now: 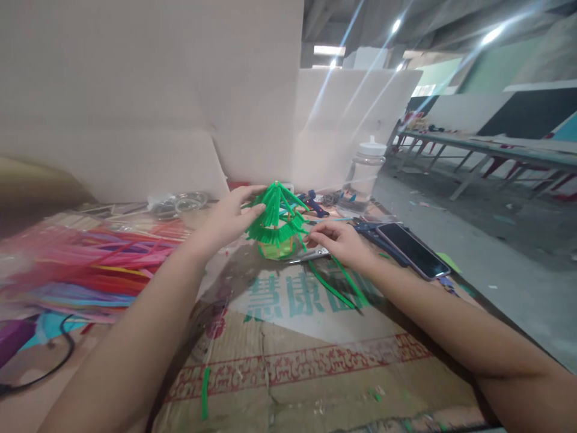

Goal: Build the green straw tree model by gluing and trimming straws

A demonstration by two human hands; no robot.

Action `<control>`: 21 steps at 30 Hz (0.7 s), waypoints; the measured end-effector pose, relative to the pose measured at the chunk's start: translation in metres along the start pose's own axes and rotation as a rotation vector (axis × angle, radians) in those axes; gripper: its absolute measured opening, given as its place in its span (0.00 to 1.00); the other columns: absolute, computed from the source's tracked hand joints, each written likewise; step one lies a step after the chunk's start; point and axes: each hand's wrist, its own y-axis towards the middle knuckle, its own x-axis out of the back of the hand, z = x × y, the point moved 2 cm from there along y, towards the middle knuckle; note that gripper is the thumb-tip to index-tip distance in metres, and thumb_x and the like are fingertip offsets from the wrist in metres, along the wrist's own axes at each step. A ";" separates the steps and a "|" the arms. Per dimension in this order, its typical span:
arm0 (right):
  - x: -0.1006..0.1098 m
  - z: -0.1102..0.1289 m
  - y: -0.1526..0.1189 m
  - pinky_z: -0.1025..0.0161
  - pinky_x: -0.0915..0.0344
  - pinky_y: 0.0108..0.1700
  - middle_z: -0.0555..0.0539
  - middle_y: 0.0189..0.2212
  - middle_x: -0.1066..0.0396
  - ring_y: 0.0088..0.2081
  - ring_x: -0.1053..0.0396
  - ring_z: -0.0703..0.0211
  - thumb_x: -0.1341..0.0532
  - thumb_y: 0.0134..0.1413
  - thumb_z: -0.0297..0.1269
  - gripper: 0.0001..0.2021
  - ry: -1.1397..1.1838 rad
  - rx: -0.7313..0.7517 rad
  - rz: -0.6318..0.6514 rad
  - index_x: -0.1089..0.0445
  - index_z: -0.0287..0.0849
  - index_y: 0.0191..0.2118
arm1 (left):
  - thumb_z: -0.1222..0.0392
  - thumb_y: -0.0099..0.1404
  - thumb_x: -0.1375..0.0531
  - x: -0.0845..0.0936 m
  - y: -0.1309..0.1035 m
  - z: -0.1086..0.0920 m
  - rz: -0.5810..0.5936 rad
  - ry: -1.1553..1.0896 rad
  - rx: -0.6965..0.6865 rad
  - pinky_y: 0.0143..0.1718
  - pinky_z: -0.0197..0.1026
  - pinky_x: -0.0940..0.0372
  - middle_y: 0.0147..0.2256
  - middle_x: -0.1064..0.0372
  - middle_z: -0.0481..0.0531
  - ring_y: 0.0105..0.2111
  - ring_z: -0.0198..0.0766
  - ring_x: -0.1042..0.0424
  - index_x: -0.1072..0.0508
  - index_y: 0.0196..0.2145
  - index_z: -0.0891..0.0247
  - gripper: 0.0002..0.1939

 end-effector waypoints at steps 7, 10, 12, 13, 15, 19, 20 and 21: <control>0.044 -0.010 0.012 0.61 0.29 0.34 0.51 0.26 0.24 0.27 0.26 0.62 0.33 0.50 0.41 0.16 0.074 -0.328 0.395 0.32 0.41 0.43 | 0.54 0.67 0.44 -0.002 0.000 0.009 0.006 -0.018 0.034 0.59 0.51 0.39 0.58 0.33 0.58 0.57 0.47 0.33 0.33 0.59 0.63 0.24; 0.058 -0.010 0.012 0.60 0.29 0.38 0.50 0.27 0.24 0.30 0.25 0.61 0.33 0.51 0.44 0.13 0.100 -0.334 0.318 0.31 0.41 0.36 | 0.51 0.68 0.45 -0.004 0.000 0.012 -0.029 0.004 0.026 0.61 0.52 0.40 0.59 0.33 0.58 0.58 0.47 0.34 0.33 0.59 0.62 0.24; 0.057 -0.013 0.013 0.60 0.29 0.38 0.49 0.29 0.22 0.31 0.24 0.60 0.32 0.50 0.44 0.13 0.237 -0.289 0.115 0.32 0.42 0.34 | 0.49 0.68 0.45 -0.006 0.000 0.012 -0.049 -0.013 0.025 0.60 0.52 0.39 0.59 0.33 0.59 0.58 0.47 0.34 0.33 0.59 0.63 0.25; 0.053 -0.016 0.014 0.60 0.28 0.38 0.48 0.32 0.21 0.32 0.24 0.59 0.31 0.48 0.43 0.14 0.325 -0.279 0.010 0.33 0.42 0.34 | 0.48 0.68 0.45 -0.007 0.000 0.012 -0.050 -0.026 0.028 0.59 0.52 0.39 0.59 0.34 0.59 0.58 0.47 0.34 0.34 0.59 0.63 0.26; 0.041 -0.022 0.018 0.60 0.28 0.37 0.47 0.39 0.21 0.35 0.23 0.58 0.29 0.46 0.40 0.14 0.484 -0.288 -0.141 0.34 0.43 0.33 | 0.46 0.69 0.46 -0.010 0.000 0.011 -0.031 -0.059 0.040 0.58 0.51 0.37 0.59 0.34 0.59 0.58 0.48 0.34 0.35 0.61 0.63 0.27; 0.012 -0.029 0.028 0.58 0.27 0.44 0.49 0.41 0.22 0.39 0.23 0.59 0.32 0.49 0.39 0.12 0.624 -0.286 -0.247 0.38 0.45 0.33 | 0.48 0.70 0.48 -0.013 0.000 0.011 0.010 -0.074 0.038 0.59 0.49 0.38 0.61 0.36 0.60 0.59 0.47 0.35 0.36 0.61 0.64 0.27; 0.006 -0.029 0.030 0.57 0.27 0.44 0.50 0.40 0.22 0.39 0.23 0.59 0.33 0.50 0.39 0.12 0.647 -0.286 -0.264 0.38 0.45 0.33 | 0.48 0.70 0.48 -0.012 0.000 0.011 0.013 -0.060 0.023 0.60 0.49 0.39 0.61 0.35 0.60 0.59 0.47 0.35 0.36 0.61 0.65 0.27; 0.001 -0.028 0.033 0.57 0.27 0.44 0.50 0.39 0.23 0.38 0.23 0.60 0.34 0.51 0.39 0.11 0.669 -0.290 -0.276 0.39 0.46 0.33 | 0.48 0.70 0.48 -0.010 0.000 0.011 0.016 -0.043 0.010 0.61 0.50 0.40 0.60 0.35 0.60 0.60 0.47 0.35 0.35 0.60 0.65 0.27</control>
